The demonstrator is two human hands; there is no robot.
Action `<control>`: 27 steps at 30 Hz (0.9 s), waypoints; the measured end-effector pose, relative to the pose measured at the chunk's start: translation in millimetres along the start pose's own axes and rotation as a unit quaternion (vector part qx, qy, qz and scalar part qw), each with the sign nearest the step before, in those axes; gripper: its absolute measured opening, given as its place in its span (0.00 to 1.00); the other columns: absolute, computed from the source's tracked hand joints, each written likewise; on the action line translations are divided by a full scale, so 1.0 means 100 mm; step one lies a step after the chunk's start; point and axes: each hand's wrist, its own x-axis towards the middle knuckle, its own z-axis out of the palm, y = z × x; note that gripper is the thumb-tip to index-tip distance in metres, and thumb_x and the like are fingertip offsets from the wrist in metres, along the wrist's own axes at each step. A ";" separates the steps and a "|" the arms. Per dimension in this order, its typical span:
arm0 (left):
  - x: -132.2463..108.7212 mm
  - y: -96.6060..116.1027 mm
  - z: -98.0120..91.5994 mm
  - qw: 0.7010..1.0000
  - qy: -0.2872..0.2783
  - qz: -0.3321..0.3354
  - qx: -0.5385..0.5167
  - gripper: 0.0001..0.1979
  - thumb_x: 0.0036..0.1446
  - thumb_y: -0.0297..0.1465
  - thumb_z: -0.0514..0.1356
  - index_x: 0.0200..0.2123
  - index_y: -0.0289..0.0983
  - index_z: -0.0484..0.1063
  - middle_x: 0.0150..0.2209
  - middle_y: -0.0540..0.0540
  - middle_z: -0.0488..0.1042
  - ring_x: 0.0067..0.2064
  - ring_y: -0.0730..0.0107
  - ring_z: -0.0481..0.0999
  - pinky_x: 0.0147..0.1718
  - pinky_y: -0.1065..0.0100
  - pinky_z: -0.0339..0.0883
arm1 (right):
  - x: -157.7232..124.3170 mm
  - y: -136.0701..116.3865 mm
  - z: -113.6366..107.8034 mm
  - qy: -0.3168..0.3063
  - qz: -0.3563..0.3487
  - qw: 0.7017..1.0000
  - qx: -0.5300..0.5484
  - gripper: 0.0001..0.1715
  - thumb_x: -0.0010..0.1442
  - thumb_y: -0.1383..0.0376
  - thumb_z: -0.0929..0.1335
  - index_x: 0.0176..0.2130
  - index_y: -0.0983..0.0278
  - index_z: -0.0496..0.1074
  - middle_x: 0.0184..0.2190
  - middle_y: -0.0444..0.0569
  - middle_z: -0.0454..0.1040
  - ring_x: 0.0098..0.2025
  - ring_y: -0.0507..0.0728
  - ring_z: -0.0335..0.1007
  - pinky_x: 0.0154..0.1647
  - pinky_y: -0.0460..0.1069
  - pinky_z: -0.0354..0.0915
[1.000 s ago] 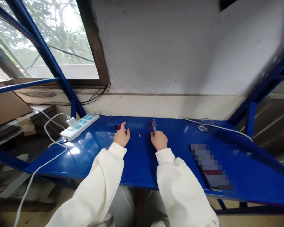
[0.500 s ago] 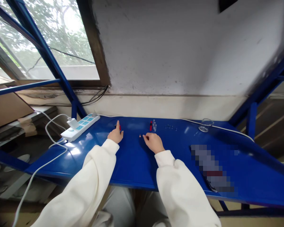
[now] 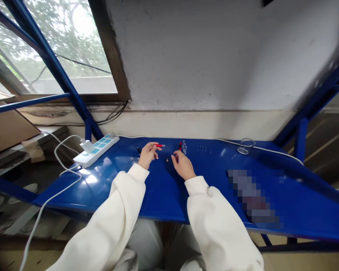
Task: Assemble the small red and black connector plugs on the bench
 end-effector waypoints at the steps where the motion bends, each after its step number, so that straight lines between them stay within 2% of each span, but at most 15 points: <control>1: -0.02 0.01 0.07 0.999 -0.001 -0.004 -0.036 0.08 0.55 0.31 0.48 0.37 0.34 0.61 0.31 0.45 0.73 0.14 0.83 0.62 0.12 0.77 0.51 | 0.00 0.00 0.01 0.005 0.003 1.000 0.010 0.18 0.57 0.57 0.57 0.43 0.64 0.64 0.32 0.48 0.71 0.27 0.52 0.65 0.30 0.46 0.59; 5: -0.10 -0.05 0.26 0.994 -0.015 -0.028 -0.105 0.09 0.55 0.33 0.50 0.37 0.34 0.60 0.30 0.46 0.72 0.14 0.84 0.63 0.11 0.78 0.49 | 0.01 0.01 0.03 0.009 0.003 0.999 0.033 0.21 0.58 0.57 0.57 0.47 0.64 0.62 0.36 0.50 0.70 0.29 0.52 0.66 0.32 0.47 0.61; 9: -0.18 -0.13 0.29 0.990 -0.059 -0.042 -0.122 0.11 0.53 0.35 0.53 0.37 0.34 0.60 0.29 0.46 0.72 0.14 0.83 0.64 0.11 0.78 0.48 | 0.01 -0.02 0.02 0.028 0.009 0.998 0.054 0.19 0.59 0.56 0.55 0.44 0.63 0.63 0.37 0.50 0.70 0.31 0.53 0.67 0.34 0.47 0.61; 11: -0.20 -0.13 0.28 0.987 -0.081 -0.040 -0.132 0.13 0.52 0.36 0.53 0.37 0.34 0.60 0.29 0.46 0.72 0.14 0.82 0.65 0.11 0.78 0.49 | 0.01 -0.04 0.01 0.031 0.014 0.998 0.058 0.19 0.60 0.55 0.54 0.41 0.63 0.64 0.35 0.50 0.71 0.31 0.53 0.67 0.33 0.47 0.60; 16: -0.22 -0.09 0.25 0.982 -0.126 -0.047 -0.132 0.16 0.51 0.39 0.54 0.37 0.33 0.61 0.29 0.45 0.73 0.14 0.80 0.67 0.11 0.77 0.49 | 0.00 -0.09 -0.03 0.003 0.021 0.997 0.074 0.21 0.60 0.55 0.52 0.29 0.63 0.64 0.23 0.46 0.69 0.25 0.51 0.64 0.28 0.45 0.57; 21: -0.23 -0.09 0.27 0.987 -0.119 -0.042 -0.101 0.17 0.52 0.43 0.52 0.35 0.33 0.61 0.26 0.47 0.72 0.13 0.80 0.66 0.11 0.77 0.48 | -0.01 -0.12 -0.04 0.019 0.013 0.996 0.089 0.21 0.60 0.55 0.53 0.28 0.64 0.65 0.21 0.45 0.66 0.23 0.50 0.61 0.27 0.44 0.57; 24: -0.22 -0.10 0.28 0.992 -0.084 -0.050 -0.081 0.18 0.51 0.45 0.51 0.29 0.33 0.61 0.21 0.49 0.71 0.12 0.80 0.64 0.11 0.77 0.48 | -0.01 -0.11 -0.03 0.020 -0.007 0.995 0.096 0.19 0.60 0.56 0.54 0.31 0.64 0.66 0.23 0.46 0.68 0.24 0.50 0.62 0.28 0.44 0.57; 27: -0.21 -0.10 0.27 0.996 -0.036 -0.056 -0.067 0.20 0.50 0.47 0.52 0.24 0.33 0.61 0.16 0.50 0.68 0.11 0.81 0.62 0.11 0.77 0.50 | -0.01 -0.08 -0.01 0.023 -0.037 0.993 0.109 0.16 0.59 0.58 0.56 0.37 0.64 0.65 0.29 0.48 0.70 0.28 0.51 0.64 0.31 0.45 0.59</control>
